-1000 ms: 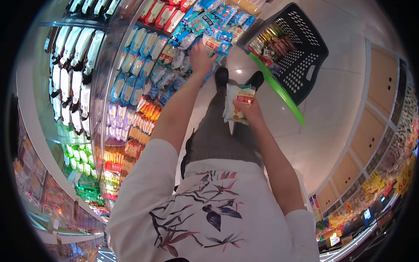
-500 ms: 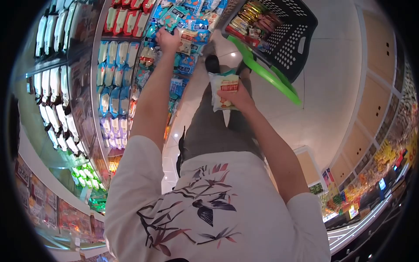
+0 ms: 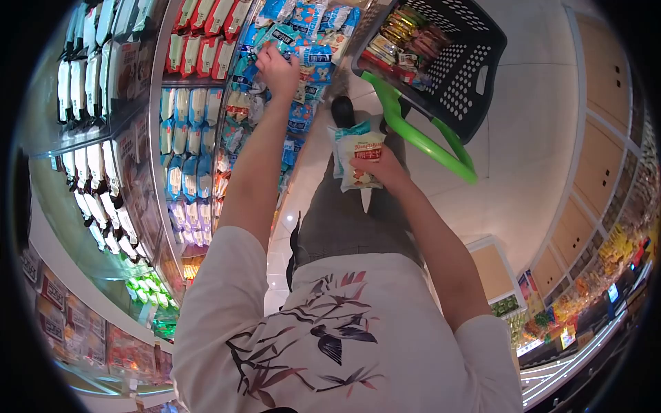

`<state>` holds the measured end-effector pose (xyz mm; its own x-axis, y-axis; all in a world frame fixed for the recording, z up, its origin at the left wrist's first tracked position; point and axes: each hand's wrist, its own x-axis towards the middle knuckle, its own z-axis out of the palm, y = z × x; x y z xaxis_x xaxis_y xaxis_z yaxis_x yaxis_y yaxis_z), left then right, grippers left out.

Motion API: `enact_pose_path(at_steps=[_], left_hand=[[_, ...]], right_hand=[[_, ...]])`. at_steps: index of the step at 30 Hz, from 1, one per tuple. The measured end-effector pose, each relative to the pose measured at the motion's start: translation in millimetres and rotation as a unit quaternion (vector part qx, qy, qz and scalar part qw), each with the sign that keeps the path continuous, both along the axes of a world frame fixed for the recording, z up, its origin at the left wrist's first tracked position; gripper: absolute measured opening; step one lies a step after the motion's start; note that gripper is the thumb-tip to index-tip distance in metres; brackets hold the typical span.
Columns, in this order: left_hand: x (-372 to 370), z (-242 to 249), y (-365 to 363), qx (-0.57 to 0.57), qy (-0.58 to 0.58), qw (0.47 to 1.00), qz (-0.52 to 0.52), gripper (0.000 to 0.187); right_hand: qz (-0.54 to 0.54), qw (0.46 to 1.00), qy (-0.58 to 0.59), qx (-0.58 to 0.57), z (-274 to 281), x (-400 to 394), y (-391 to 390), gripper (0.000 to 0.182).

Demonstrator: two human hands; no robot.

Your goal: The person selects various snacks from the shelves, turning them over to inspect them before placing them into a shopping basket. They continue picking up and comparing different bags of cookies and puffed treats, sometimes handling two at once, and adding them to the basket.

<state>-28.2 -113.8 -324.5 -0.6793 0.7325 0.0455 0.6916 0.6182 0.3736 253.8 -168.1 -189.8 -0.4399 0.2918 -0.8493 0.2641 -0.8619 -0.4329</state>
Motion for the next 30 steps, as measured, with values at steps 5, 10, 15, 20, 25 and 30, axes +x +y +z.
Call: enact_pose_path(at_steps=[5, 10, 15, 20, 25, 30], left_hand=[[1, -14, 17, -0.041, 0.013, 0.976, -0.212, 0.061], [15, -17, 28, -0.143, 0.045, 0.93, -0.335, 0.079], [16, 5, 22, -0.108, 0.014, 0.944, -0.312, 0.068], [-5, -14, -36, 0.084, -0.156, 0.983, 0.049, 0.045], [9, 6, -69, -0.017, -0.156, 0.985, 0.072, 0.059], [32, -6, -59, -0.099, -0.039, 0.994, -0.001, 0.084]], right_hand=[[-0.007, 1.0, -0.028, -0.001, -4, 8, -2, 0.045], [-0.007, 1.0, -0.024, -0.005, -7, 12, -1, 0.045], [0.0, 0.999, -0.033, 0.017, -8, 15, 4, 0.049], [-0.012, 0.996, -0.038, 0.083, -19, 20, 3, 0.045], [0.014, 0.996, -0.036, 0.08, -36, 24, -3, 0.045], [0.031, 0.999, -0.038, 0.008, -15, 14, 5, 0.048]])
